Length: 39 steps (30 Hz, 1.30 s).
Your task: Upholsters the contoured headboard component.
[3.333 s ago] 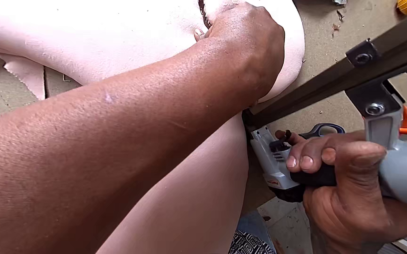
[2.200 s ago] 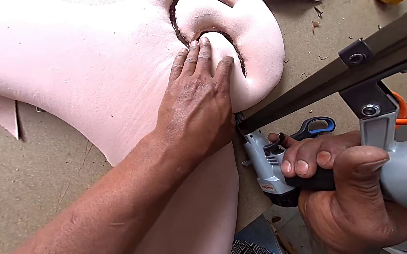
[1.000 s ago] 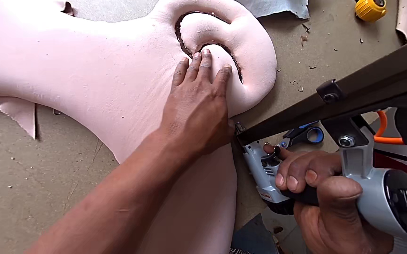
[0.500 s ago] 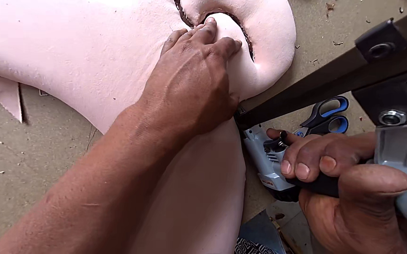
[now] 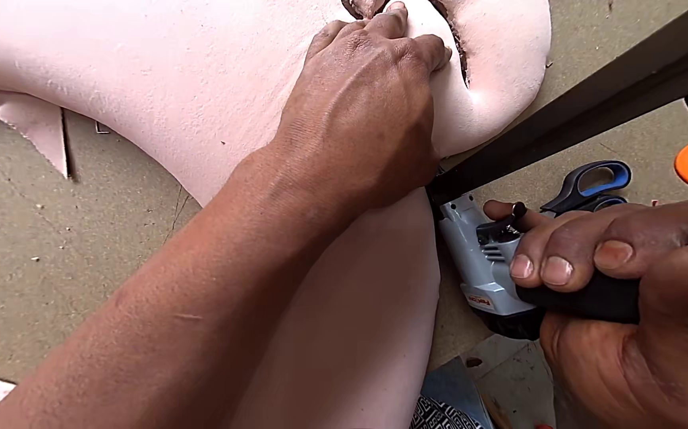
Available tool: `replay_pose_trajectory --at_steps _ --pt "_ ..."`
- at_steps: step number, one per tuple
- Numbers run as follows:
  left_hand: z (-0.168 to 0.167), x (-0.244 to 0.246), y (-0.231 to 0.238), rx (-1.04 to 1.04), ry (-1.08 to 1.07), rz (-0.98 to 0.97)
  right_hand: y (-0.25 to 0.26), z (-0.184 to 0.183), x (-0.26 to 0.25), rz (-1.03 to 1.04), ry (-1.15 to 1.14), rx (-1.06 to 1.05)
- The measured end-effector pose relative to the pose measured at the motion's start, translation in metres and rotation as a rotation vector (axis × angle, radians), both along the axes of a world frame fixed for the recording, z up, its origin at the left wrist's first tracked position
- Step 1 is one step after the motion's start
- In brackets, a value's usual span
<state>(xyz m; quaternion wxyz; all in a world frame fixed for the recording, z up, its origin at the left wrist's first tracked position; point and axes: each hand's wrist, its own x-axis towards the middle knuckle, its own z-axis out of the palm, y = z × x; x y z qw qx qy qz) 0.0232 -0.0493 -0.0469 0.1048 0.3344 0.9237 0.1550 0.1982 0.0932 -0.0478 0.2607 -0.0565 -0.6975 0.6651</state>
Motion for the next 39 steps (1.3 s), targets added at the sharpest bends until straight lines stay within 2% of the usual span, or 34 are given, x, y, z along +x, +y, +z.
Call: replay_pose_trajectory --at_steps 15,20,28,35,37,39 --pt "-0.001 0.002 0.001 0.002 -0.004 -0.004 -0.011 0.004 -0.003 -0.076 0.026 0.023" --pt "-0.002 0.000 -0.001 0.025 0.002 -0.008 -0.011 0.007 -0.005 -0.111 0.029 -0.037" --pt "-0.002 -0.003 -0.005 0.048 -0.015 -0.007 0.032 0.010 0.013 0.131 -0.041 -0.059" --pt "-0.003 -0.001 -0.008 0.142 0.037 -0.020 0.097 0.041 -0.003 0.395 -0.047 0.100" --pt "-0.001 0.006 -0.012 0.197 0.068 0.044 0.109 0.052 -0.021 0.494 -0.088 0.106" --pt "0.007 0.024 -0.017 0.195 0.089 0.212 0.117 0.056 -0.038 0.606 -0.124 0.119"
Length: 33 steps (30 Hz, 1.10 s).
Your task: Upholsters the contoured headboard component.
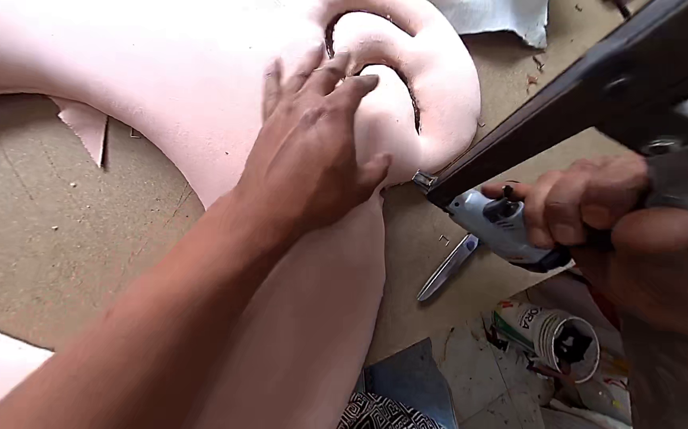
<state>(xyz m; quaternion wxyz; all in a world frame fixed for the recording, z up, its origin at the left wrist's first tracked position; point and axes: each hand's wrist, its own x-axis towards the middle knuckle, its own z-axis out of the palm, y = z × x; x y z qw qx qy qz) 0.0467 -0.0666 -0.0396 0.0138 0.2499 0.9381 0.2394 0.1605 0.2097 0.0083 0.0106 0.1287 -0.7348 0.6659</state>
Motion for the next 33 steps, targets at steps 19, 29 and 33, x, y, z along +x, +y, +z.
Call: replay_pose_trajectory --at_steps 19,29,33 --pt "-0.018 0.103 0.061 -0.268 -0.097 0.913 0.028 -0.041 -0.089 0.675 0.011 0.020" --pt "-0.021 0.100 0.062 -0.257 -0.113 0.924 0.026 -0.051 -0.087 0.656 0.085 0.112" --pt "-0.020 0.099 0.063 -0.251 -0.113 0.932 0.028 -0.049 -0.083 0.665 0.074 0.080"
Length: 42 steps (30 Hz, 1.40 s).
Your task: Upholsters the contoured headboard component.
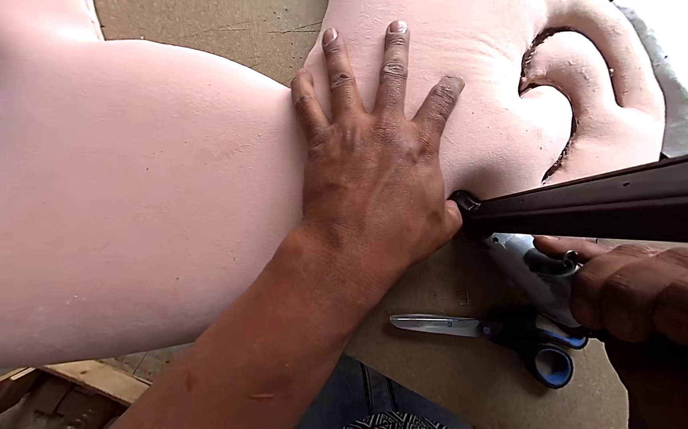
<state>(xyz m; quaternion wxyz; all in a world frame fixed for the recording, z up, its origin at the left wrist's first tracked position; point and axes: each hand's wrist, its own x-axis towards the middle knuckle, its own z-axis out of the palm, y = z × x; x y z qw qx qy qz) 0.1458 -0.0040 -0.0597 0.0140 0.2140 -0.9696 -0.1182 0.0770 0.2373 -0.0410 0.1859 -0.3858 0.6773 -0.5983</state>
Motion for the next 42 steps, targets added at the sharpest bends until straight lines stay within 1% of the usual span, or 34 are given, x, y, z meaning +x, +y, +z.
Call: replay_pose_trajectory --at_steps 2,5,7,10,12,21,28,42 --pt "0.000 0.000 0.000 -0.001 -0.006 0.005 -0.001 0.000 0.003 0.009 0.006 0.010" --pt "0.001 0.000 -0.001 0.023 0.005 0.002 -0.003 -0.002 0.007 0.022 0.098 0.003" --pt "0.002 0.002 -0.001 0.045 0.014 0.003 -0.001 -0.004 0.010 0.019 0.148 0.037" --pt "0.003 0.003 -0.001 0.072 0.000 0.010 0.016 -0.014 0.005 -0.081 0.277 0.041" --pt "0.003 0.003 -0.001 0.077 -0.007 0.004 0.017 -0.018 0.003 -0.085 0.331 0.038" --pt "0.006 0.004 -0.002 0.111 -0.029 -0.016 -0.003 -0.015 0.012 -0.111 0.266 -0.037" --pt "0.005 0.004 -0.001 0.117 -0.032 -0.023 -0.005 -0.011 0.000 -0.001 0.156 -0.068" --pt "0.002 0.004 0.000 0.113 -0.007 -0.032 -0.007 -0.011 0.004 0.022 0.152 -0.039"
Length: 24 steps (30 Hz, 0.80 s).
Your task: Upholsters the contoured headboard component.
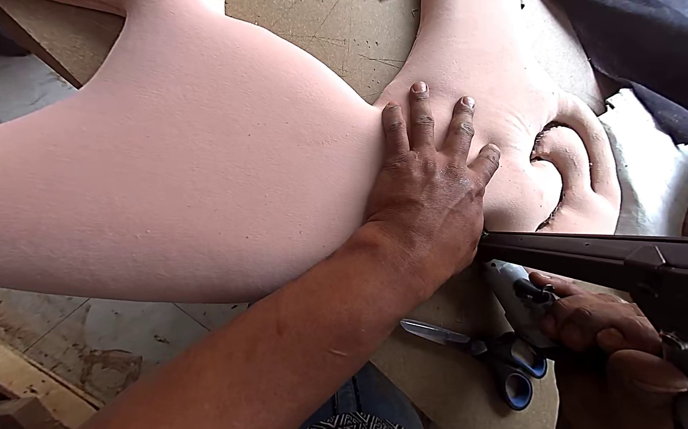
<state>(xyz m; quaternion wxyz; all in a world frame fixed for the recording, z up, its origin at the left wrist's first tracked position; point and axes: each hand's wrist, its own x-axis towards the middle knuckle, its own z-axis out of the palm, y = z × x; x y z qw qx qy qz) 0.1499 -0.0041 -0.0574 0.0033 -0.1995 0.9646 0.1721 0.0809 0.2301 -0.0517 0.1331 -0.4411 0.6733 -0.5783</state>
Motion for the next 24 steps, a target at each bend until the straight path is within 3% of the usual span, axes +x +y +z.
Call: replay_pose_trajectory --at_steps 19,24 --pt "0.0007 -0.0009 0.0007 -0.022 0.000 -0.009 -0.0014 -0.0007 0.0006 -0.011 0.021 -0.018" --pt "0.0026 -0.0013 0.0006 -0.039 -0.014 -0.016 0.0039 -0.0054 -0.0079 -0.079 0.135 -0.090"
